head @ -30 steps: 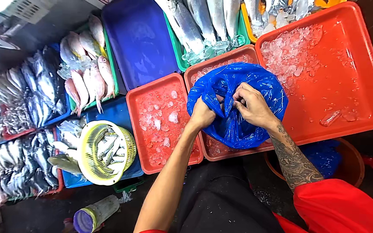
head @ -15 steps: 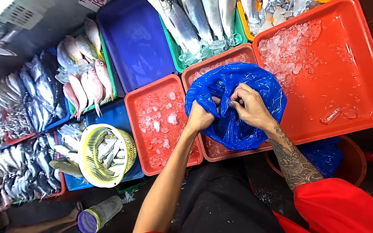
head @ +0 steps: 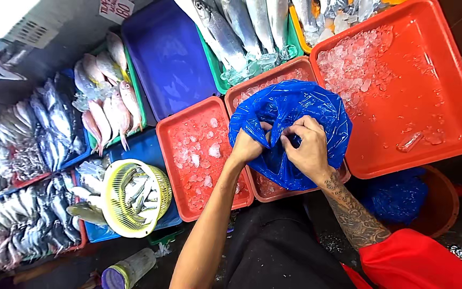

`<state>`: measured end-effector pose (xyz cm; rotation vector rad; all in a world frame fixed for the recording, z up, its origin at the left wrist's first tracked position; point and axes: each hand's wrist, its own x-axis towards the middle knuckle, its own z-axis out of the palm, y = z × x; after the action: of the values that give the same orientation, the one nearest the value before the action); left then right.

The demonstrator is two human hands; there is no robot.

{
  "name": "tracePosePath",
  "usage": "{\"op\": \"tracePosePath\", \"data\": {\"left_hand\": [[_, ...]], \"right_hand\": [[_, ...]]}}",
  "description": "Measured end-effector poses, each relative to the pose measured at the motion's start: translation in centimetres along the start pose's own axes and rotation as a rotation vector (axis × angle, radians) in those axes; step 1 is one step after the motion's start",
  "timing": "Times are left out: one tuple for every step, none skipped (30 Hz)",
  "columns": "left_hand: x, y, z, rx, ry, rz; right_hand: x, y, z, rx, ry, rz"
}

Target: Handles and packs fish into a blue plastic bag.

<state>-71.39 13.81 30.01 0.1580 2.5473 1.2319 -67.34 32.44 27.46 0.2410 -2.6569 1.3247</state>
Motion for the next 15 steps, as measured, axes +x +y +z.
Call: {"op": "tracePosePath", "data": {"left_hand": [[0.0,0.0,0.0,-0.024,-0.006,-0.002],[0.0,0.0,0.0,-0.04,-0.008,0.0],[-0.1,-0.1,0.0,-0.057,-0.003,0.005],[-0.1,-0.1,0.1,-0.078,0.005,0.008],[-0.2,-0.1,0.1,-0.102,0.012,0.01],[-0.2,-0.1,0.1,-0.117,0.012,0.011],[-0.2,-0.1,0.1,-0.125,0.01,0.013],[-0.3,0.0,0.0,-0.123,0.003,0.014],[-0.3,0.0,0.0,-0.119,-0.004,0.017],[-0.3,0.0,0.0,-0.119,-0.009,0.016],[-0.4,0.2,0.0,-0.123,-0.011,0.007],[-0.4,0.3,0.0,-0.125,-0.011,-0.002],[-0.3,0.4,0.0,-0.122,-0.012,-0.006],[-0.2,0.6,-0.1,-0.114,-0.019,-0.012],[0.0,0.7,-0.1,-0.097,-0.031,-0.017]], "right_hand": [[-0.1,-0.3,0.1,-0.009,0.009,0.02],[-0.1,-0.5,0.3,-0.022,0.019,0.037],[-0.2,-0.6,0.5,-0.035,0.028,0.054],[-0.2,-0.7,0.7,-0.046,0.035,0.071],[-0.3,-0.8,0.9,-0.056,0.042,0.084],[-0.3,-0.9,1.0,-0.066,0.047,0.094],[-0.2,-1.0,1.2,-0.077,0.051,0.102],[-0.3,-1.1,1.5,-0.089,0.055,0.11],[-0.2,-1.2,1.7,-0.104,0.057,0.117],[0.0,-1.2,2.0,-0.121,0.067,0.124],[0.3,-1.2,2.3,-0.137,0.091,0.132],[0.4,-1.2,2.5,-0.15,0.103,0.129],[0.5,-1.1,2.6,-0.16,0.11,0.116],[0.4,-0.9,2.7,-0.165,0.117,0.097],[0.4,-0.8,2.7,-0.165,0.119,0.083]]}}
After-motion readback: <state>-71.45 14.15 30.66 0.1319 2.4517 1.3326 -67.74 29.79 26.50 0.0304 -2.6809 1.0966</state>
